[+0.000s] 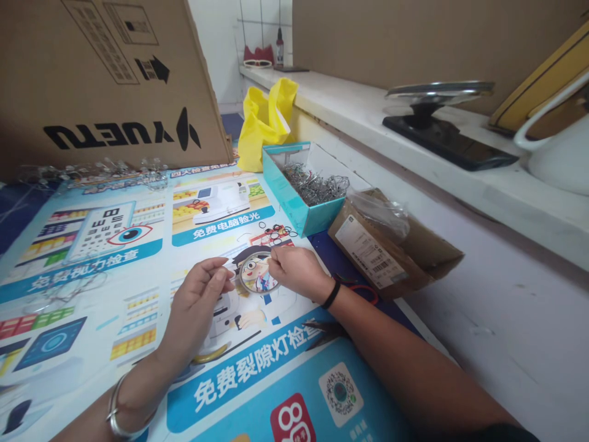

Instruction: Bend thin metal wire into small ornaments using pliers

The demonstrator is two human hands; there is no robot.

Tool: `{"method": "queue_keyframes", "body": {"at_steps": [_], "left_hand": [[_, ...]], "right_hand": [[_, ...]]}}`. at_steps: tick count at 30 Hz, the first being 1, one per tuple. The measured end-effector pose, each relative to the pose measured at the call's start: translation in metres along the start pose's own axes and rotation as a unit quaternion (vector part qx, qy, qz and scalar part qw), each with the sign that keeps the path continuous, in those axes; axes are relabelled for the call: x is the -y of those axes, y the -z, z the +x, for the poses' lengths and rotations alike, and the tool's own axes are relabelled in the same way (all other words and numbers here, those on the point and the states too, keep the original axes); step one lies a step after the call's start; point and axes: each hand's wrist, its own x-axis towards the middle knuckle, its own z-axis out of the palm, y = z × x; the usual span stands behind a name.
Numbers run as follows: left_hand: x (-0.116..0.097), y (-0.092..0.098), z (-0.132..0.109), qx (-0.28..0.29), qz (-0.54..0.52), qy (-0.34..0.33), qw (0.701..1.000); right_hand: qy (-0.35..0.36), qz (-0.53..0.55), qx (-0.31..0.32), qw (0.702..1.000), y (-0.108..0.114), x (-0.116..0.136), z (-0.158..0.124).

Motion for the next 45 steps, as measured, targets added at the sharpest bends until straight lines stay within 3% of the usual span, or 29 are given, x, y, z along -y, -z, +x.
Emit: {"method": "queue_keyframes", "body": {"at_steps": [21,31,34,38,41,45], "left_hand": [[0.003,-0.001,0.001,0.007,-0.010,0.000,1.000],[0.007,-0.002,0.003,0.001,-0.008,0.006,1.000],[0.008,-0.002,0.002,0.007,0.031,-0.023,0.999],[0.005,-0.002,0.000,0.019,0.118,-0.119,0.986],[0.003,-0.002,-0.003,0.031,0.145,-0.173,0.974],[0.002,0.000,-0.004,0.030,0.156,-0.195,0.968]], "right_hand": [[-0.028,-0.030,0.039,0.998,0.007,0.002,-0.001],[-0.064,0.113,0.067,0.989,0.009,-0.005,0.003],[-0.041,0.219,0.069,0.972,0.009,-0.009,0.003],[-0.030,0.360,0.097,0.928,0.012,-0.008,0.002],[-0.023,0.382,0.107,0.918,0.016,-0.003,0.000],[-0.005,0.375,0.110,0.921,0.019,0.005,-0.003]]}}
